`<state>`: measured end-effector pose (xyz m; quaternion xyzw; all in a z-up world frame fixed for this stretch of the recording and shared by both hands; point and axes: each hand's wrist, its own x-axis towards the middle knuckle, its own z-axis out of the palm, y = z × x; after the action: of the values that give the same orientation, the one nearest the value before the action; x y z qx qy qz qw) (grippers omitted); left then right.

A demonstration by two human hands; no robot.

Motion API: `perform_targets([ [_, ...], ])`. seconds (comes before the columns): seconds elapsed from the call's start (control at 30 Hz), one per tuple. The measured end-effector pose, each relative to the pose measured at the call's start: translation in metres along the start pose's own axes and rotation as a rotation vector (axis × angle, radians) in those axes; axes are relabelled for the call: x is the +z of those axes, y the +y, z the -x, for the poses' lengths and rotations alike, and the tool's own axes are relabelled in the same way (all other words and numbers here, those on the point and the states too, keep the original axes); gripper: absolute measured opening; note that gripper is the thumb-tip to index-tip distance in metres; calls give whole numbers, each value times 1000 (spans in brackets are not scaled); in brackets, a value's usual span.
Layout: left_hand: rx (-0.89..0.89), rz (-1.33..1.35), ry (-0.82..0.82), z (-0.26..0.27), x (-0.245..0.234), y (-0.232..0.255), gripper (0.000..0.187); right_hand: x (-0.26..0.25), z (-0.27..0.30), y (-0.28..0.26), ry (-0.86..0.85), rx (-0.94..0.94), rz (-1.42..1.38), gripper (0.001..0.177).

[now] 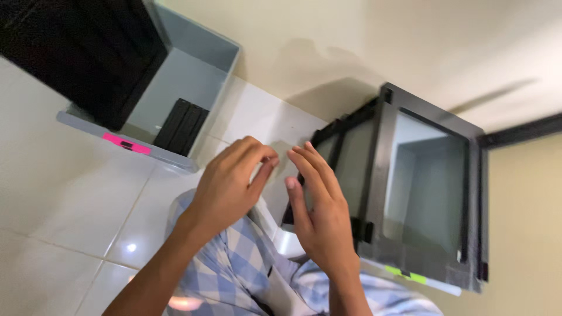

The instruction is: The person removes the black lid from a stacked storage bin, then detaches the four black corner supports from the bin frame. The supports are placed inside the bin, and the lid is set aside on the floor.

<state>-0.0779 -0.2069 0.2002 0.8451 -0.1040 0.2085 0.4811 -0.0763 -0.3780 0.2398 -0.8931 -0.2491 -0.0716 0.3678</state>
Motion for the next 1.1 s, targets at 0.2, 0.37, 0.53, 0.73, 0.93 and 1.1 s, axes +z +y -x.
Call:
perform_targets([
  [0.2,140,10,-148,23,51,68,17,-81,61,18,138,32,106,30],
  [0.37,141,-39,-292,41,99,97,45,-131,116,61,320,156,260,33],
  [0.53,41,-70,-351,59,138,102,73,-156,168,111,454,290,355,46],
  [0.73,-57,-18,-361,64,172,104,83,-178,213,157,552,416,302,89],
  [0.93,-42,71,-280,70,185,99,78,-181,234,191,570,537,12,121],
  [1.1,-135,41,-321,72,185,88,78,-171,240,203,554,581,-281,123],
])
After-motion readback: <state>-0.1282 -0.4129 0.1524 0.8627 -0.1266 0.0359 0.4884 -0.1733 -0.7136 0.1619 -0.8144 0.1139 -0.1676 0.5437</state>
